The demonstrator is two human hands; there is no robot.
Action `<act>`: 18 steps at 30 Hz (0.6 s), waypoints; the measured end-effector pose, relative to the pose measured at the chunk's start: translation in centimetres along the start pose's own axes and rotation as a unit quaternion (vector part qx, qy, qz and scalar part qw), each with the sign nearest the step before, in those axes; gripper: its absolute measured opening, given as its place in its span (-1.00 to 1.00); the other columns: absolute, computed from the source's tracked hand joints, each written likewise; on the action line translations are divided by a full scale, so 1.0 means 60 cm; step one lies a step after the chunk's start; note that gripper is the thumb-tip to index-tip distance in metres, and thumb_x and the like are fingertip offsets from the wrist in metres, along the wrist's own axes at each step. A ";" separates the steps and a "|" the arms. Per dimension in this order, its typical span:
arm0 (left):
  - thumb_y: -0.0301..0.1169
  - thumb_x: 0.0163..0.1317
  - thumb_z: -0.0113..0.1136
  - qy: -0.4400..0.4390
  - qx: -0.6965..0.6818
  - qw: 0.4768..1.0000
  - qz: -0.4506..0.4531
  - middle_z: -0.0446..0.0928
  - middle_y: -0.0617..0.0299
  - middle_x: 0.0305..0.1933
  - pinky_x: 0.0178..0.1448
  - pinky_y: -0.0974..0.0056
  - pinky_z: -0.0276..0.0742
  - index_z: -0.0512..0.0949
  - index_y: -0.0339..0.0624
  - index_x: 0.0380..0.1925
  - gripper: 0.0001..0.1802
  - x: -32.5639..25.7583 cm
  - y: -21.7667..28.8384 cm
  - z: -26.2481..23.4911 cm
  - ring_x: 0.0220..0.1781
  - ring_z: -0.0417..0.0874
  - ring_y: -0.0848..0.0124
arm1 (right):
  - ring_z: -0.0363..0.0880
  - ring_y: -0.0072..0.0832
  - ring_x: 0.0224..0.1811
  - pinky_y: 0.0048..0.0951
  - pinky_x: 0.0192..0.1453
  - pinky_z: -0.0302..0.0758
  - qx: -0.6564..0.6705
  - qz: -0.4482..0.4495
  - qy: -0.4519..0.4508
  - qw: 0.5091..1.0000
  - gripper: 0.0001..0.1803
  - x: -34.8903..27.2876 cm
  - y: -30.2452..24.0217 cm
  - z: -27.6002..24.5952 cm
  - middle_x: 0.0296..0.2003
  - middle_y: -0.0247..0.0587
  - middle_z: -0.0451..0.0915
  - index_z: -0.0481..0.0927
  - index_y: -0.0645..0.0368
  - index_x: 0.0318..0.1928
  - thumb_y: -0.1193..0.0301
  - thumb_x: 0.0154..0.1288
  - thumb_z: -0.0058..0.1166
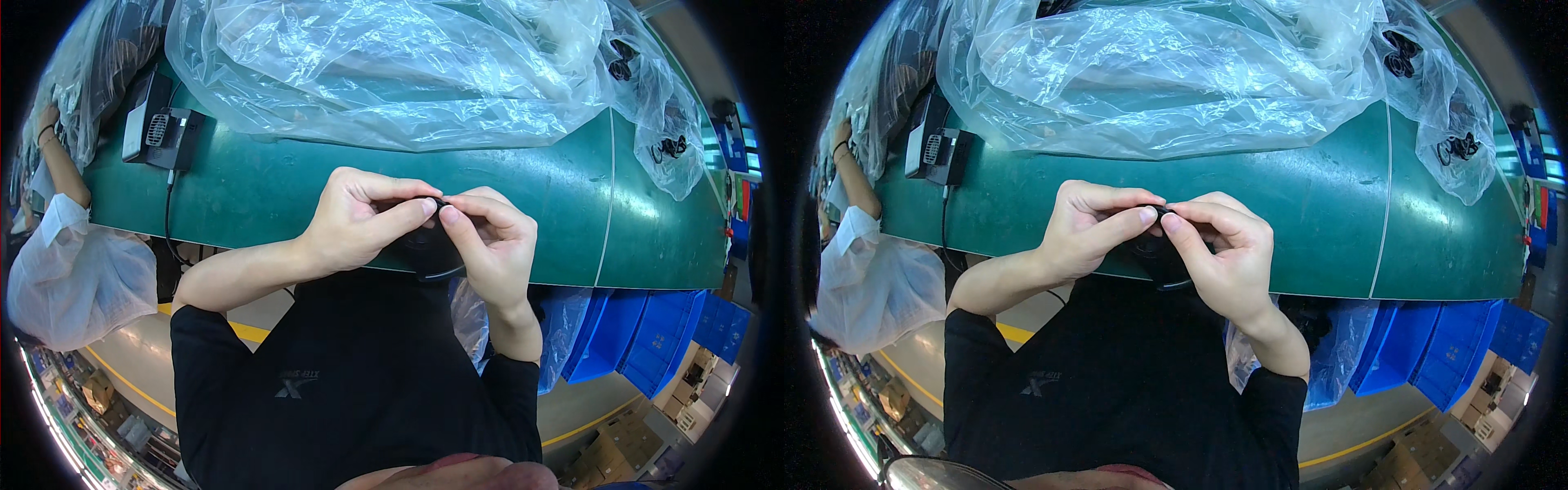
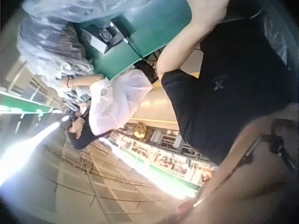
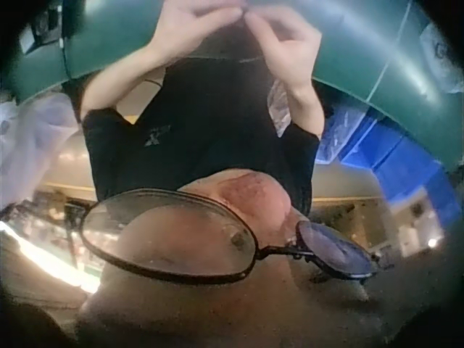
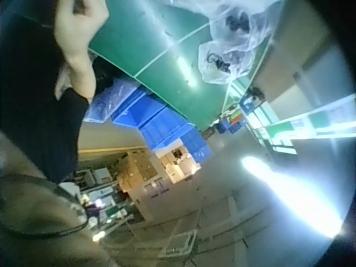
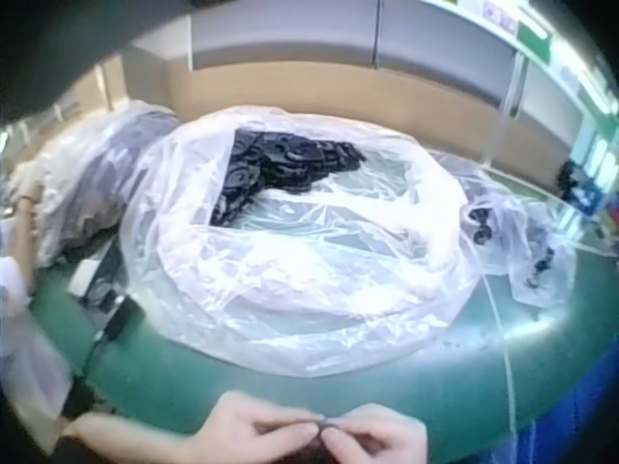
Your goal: Assembling small black plastic light fixture components by snapping circular parts into housings.
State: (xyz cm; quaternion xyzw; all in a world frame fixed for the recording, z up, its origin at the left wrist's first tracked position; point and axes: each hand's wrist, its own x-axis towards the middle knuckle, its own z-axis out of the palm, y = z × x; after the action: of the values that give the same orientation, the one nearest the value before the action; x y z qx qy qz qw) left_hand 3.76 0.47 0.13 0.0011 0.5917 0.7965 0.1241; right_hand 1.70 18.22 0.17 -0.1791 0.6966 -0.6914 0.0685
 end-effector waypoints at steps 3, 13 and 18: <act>-0.56 0.20 0.10 -0.009 -0.002 1.000 -0.009 0.61 0.09 -0.29 -0.11 0.43 0.55 0.59 -0.42 -0.22 -0.82 0.001 0.003 -0.001 -0.25 0.61 0.50 | 0.57 -0.58 -0.37 -0.68 -0.32 0.49 0.023 0.021 0.014 0.999 -0.89 -0.002 -0.002 0.001 -0.37 -0.16 0.55 0.58 0.43 -0.29 0.66 0.13 0.12; -0.56 0.21 0.10 -0.021 0.196 0.975 0.102 0.63 0.10 -0.38 -0.24 0.46 0.57 0.60 -0.44 -0.27 -0.84 -0.005 0.011 -0.001 -0.36 0.62 0.53 | 0.55 -0.59 -0.39 -0.67 -0.34 0.48 0.024 -0.009 0.034 0.999 -0.91 -0.014 0.002 0.015 -0.38 -0.16 0.55 0.58 0.42 -0.30 0.67 0.14 0.11; -0.55 0.20 0.11 -0.006 0.166 0.982 0.094 0.62 0.09 -0.40 -0.26 0.45 0.57 0.60 -0.44 -0.30 -0.84 -0.005 -0.003 0.001 -0.38 0.62 0.51 | 0.53 -0.61 -0.41 -0.68 -0.38 0.44 0.046 0.006 0.031 0.998 -0.93 -0.015 0.009 0.016 -0.39 -0.18 0.56 0.58 0.42 -0.32 0.66 0.15 0.11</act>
State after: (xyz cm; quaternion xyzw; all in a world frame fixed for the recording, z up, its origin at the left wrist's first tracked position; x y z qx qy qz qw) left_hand 4.06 0.50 0.04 0.0818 0.7125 0.6951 0.0502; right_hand 2.79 17.60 -0.56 -0.1500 0.6671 -0.7273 0.0592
